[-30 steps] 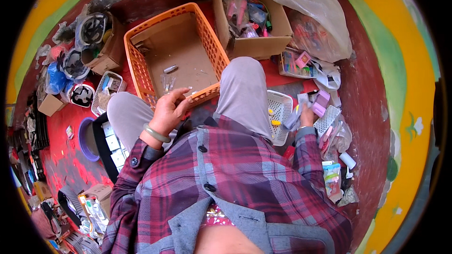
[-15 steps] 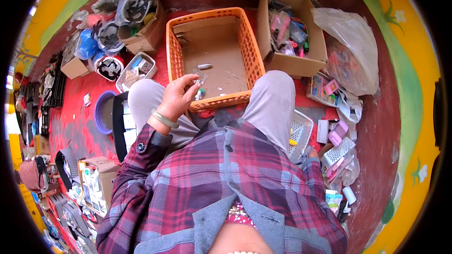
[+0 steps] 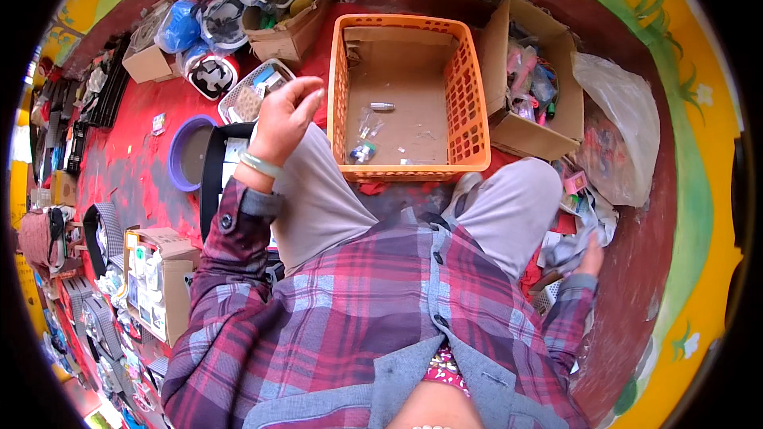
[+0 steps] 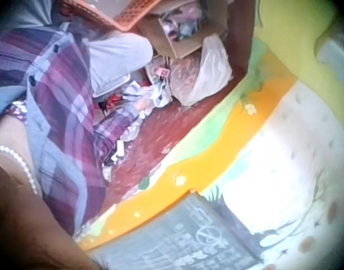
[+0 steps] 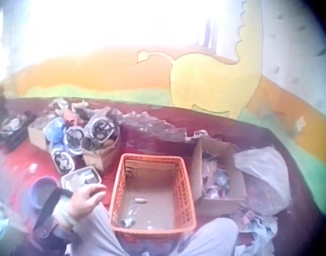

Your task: The person wipes a yellow plastic component with a cloth, places small metal parts into an orange plastic basket, and packs a pink plastic object into a clear bag.

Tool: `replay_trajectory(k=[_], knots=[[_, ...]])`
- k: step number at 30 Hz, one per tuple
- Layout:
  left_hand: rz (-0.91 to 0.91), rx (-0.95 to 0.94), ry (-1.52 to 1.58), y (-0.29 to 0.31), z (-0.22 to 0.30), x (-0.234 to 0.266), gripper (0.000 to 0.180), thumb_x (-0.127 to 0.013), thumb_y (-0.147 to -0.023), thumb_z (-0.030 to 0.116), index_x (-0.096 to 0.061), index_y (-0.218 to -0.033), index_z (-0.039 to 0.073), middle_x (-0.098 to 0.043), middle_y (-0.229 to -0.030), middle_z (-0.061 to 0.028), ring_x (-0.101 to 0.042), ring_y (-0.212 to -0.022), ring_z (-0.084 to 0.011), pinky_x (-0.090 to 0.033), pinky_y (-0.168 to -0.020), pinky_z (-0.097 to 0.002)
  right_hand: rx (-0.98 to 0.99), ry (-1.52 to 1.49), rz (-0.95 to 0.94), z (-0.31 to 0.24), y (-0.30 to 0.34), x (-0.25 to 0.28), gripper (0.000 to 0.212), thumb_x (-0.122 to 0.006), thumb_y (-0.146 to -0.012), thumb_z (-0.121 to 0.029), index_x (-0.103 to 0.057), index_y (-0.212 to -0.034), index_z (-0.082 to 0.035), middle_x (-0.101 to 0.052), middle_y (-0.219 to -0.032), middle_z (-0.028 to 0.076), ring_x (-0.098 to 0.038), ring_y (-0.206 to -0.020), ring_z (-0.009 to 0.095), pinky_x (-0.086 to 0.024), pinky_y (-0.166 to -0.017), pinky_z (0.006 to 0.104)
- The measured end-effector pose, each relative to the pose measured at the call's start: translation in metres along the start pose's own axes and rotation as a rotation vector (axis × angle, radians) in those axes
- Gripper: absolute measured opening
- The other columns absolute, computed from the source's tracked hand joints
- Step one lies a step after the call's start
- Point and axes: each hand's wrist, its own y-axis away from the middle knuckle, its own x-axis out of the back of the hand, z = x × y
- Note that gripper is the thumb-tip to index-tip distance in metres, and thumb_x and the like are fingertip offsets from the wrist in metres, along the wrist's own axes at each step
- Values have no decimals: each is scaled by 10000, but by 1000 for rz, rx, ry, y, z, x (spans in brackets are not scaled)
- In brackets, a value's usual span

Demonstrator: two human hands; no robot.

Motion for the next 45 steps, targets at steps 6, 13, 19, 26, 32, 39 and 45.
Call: replay_trajectory(k=[6, 13, 19, 26, 32, 39, 45], knots=[[-225, -33, -207, -59, 6, -18, 235, -561, -858, 125, -572, -1033, -32, -640, -897, -100, -581, -802, -135, -465, -730, -264, 183, -242, -432, -206, 85, -167, 303, -552, -886, -281, -586, -1002, -3, -615, -853, 31, -568, -684, 104, -450, -603, 234], [-706, 12, -589, -132, -64, -100, 311, -565, -796, 201, -587, -1029, -4, -635, -941, -172, -607, -888, -305, -473, -786, -362, 13, -103, -882, -176, 73, -296, 278, -573, -876, -245, -601, -1033, -17, -618, -865, 15, -556, -719, 78, -441, -640, 210], [-1009, 286, -912, -154, -205, -172, 295, -526, -761, 179, -635, -990, 29, -616, -1019, -185, -591, -951, -333, -469, -807, -397, -130, -116, -784, -154, 68, -333, 281, -556, -885, -227, -579, -1057, -6, -604, -802, 30, -558, -654, 84, -443, -580, 216], [-1225, 581, -1030, -96, -276, -209, 339, -534, -782, 197, -608, -1087, 69, -567, -1130, -204, -577, -1011, -335, -469, -822, -454, -194, -87, -723, -143, 51, -326, 280, -536, -893, -201, -569, -1097, -13, -620, -899, 30, -577, -758, 95, -461, -677, 230], [-661, 735, -896, -19, -340, -235, 430, -518, -814, 177, -434, -1226, 84, -489, -1122, -244, -507, -1070, -366, -434, -883, -464, -215, -63, -691, -149, 51, -336, 286, -546, -888, -203, -569, -1095, -6, -618, -929, 29, -569, -805, 94, -444, -712, 224], [-740, 788, -830, -34, -351, -234, 440, -629, -746, 213, -509, -1138, 55, -445, -1211, -174, -432, -1149, -338, -418, -914, -435, -292, -73, -676, -151, 49, -335, 279, -544, -890, -203, -567, -1092, -11, -619, -923, 31, -571, -799, 95, -449, -708, 229], [-407, 846, -834, -71, -321, -226, 497, -684, -679, 228, -529, -1110, 36, -387, -1297, -182, -336, -1224, -368, -399, -948, -410, -284, -84, -693, -149, 49, -330, 276, -551, -886, -192, -568, -1091, -9, -619, -926, 31, -574, -801, 98, -455, -719, 235]])
